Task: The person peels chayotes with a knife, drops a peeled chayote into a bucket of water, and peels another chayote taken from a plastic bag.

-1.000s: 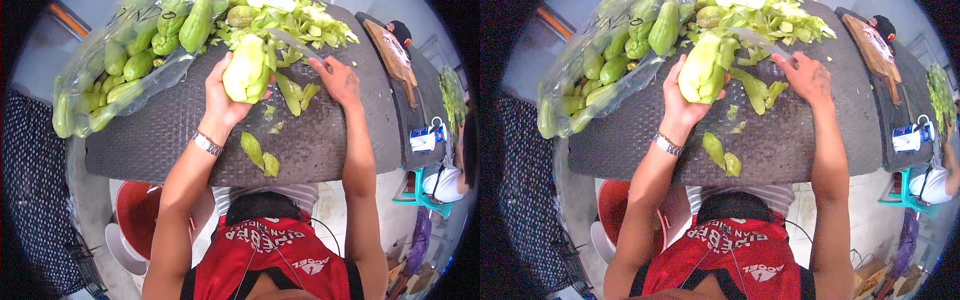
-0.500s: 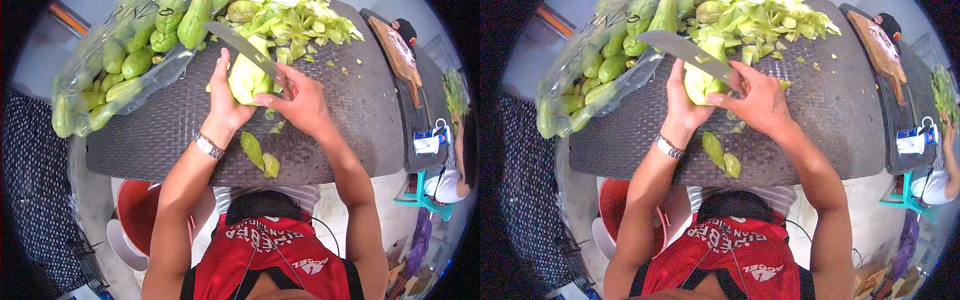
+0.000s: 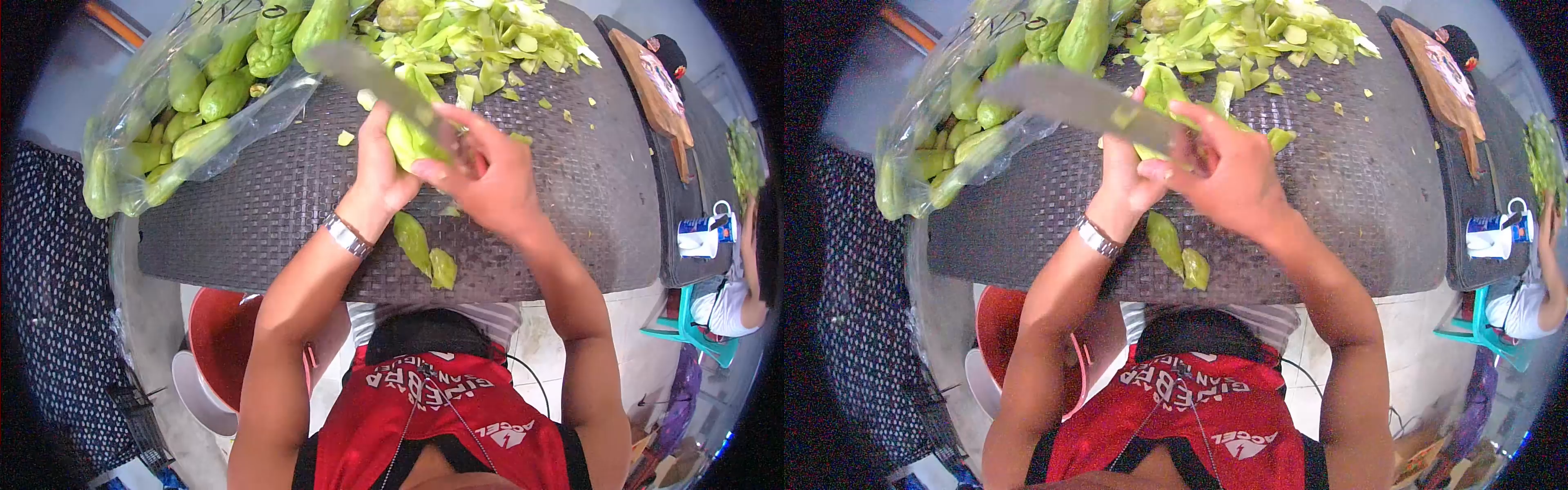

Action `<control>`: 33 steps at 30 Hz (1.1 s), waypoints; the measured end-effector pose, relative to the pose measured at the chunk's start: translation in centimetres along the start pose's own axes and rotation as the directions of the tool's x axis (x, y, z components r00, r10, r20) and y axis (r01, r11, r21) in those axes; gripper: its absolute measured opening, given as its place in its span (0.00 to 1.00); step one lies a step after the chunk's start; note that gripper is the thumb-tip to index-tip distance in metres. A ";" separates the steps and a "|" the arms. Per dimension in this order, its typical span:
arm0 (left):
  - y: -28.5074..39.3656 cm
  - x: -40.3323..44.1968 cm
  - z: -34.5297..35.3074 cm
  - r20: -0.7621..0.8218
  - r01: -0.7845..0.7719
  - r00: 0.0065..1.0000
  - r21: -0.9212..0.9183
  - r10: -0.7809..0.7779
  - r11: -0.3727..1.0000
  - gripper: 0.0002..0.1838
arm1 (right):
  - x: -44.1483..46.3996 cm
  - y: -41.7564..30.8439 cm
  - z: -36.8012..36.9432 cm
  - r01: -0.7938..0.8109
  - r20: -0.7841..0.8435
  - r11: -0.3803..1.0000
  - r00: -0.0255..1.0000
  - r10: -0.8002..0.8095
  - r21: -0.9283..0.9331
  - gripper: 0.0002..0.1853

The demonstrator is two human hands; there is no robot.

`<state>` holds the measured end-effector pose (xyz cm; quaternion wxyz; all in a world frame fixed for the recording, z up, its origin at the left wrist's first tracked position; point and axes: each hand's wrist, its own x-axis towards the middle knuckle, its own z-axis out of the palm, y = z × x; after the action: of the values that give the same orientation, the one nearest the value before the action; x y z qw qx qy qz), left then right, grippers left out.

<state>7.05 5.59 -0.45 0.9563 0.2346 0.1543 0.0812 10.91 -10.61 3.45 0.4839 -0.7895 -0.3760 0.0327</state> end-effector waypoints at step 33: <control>1.5 -0.1 -0.1 0.145 -0.012 0.989 0.006 0.011 1.000 0.21 | 0.5 2.1 0.2 0.335 0.088 0.760 0.934 -0.347 -0.558 0.39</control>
<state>6.76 6.96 0.22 0.9638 0.2440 0.0832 0.0686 12.39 -10.70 1.83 0.2305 -0.8154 -0.5009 -0.1763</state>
